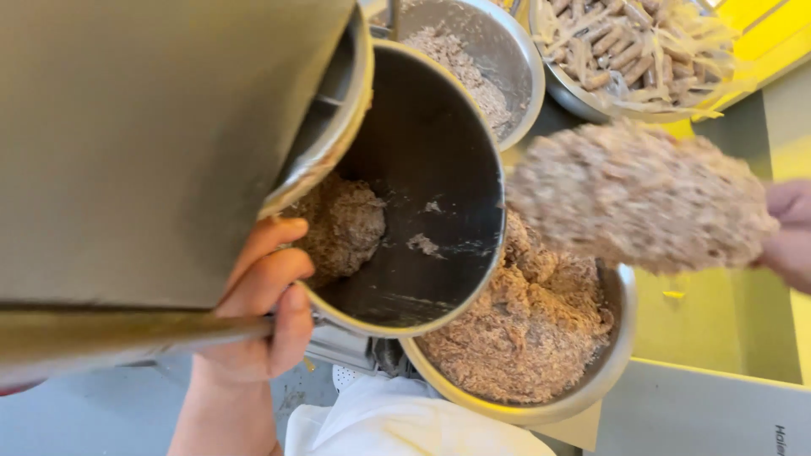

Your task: Using a metal scoop to transfer ground meat mixture from large bowls into the hopper of a sausage filling machine.

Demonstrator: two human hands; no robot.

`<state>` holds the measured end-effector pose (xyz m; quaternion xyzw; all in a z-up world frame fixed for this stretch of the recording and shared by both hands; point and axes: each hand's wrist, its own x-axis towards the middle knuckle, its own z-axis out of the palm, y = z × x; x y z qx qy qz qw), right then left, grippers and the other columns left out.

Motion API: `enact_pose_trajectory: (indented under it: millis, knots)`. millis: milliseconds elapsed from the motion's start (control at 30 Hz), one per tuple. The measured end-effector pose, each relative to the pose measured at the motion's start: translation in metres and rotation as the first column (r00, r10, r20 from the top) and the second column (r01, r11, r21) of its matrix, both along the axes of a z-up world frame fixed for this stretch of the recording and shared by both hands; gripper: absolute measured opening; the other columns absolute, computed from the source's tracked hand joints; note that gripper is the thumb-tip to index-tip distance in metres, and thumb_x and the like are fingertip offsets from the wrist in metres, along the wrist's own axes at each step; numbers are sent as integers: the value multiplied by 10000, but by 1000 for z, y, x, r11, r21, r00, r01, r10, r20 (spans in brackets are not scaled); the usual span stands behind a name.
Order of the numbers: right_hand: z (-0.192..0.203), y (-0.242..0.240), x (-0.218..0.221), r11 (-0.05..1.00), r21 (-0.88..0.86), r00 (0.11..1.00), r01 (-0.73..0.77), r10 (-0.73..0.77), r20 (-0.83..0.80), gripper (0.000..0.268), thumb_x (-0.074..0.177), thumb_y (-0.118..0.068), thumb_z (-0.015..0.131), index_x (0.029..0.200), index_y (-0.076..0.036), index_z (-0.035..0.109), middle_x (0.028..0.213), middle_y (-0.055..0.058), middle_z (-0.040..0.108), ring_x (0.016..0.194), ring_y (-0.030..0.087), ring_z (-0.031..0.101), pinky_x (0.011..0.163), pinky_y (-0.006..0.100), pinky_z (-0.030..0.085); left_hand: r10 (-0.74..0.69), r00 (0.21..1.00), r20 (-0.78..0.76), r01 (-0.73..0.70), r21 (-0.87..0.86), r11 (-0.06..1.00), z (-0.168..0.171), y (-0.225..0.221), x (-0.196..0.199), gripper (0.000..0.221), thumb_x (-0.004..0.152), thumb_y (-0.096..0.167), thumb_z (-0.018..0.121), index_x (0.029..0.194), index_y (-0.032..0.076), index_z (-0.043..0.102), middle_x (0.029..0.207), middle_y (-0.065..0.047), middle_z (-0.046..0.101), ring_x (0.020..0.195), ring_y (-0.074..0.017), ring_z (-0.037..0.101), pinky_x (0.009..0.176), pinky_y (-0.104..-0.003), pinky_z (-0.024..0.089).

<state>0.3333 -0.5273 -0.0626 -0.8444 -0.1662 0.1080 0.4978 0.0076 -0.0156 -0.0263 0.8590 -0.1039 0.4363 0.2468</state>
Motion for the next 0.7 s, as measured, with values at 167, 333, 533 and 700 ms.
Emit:
enact_pose_trajectory:
  millis: [167, 333, 533, 700]
  knots:
    - [115, 251, -108, 423, -862, 552, 281, 664, 505, 460, 1001, -747, 574, 1007, -312, 725, 858, -51, 712, 746, 269, 734, 525, 423, 583, 27, 996, 91, -32, 53, 998, 12, -1, 7, 349, 989, 220, 457, 813, 39, 698, 982, -173, 740, 826, -331, 695, 924, -457, 519]
    - [88, 339, -126, 452, -815, -35, 363, 880, 473, 125, 1047, -182, 688, 952, -104, 661, 690, -3, 607, 553, 108, 549, 471, 250, 467, 188, 978, 88, -200, 160, 967, 13, 2, 1, 362, 1013, 261, 431, 872, 123, 734, 1028, -55, 771, 902, -270, 735, 981, -368, 486]
    - [83, 242, -107, 686, -709, 290, 165, 653, 700, 368, 1032, -521, 788, 1070, -155, 780, 813, 3, 701, 649, 166, 637, 497, 324, 478, 53, 998, 46, -56, 81, 995, 6, 3, 2, 353, 999, 219, 439, 868, 26, 705, 1031, -163, 747, 902, -339, 710, 971, -436, 504]
    - [67, 88, -132, 928, -370, 877, 37, 148, 458, 275, 1029, -41, 828, 1235, 128, 758, 998, 210, 719, 784, 230, 587, 713, 348, 471, -122, 988, -97, 101, -197, 975, -13, 1, -5, 375, 1035, 200, 413, 954, -101, 620, 1213, -364, 622, 1138, -492, 638, 1090, -525, 499]
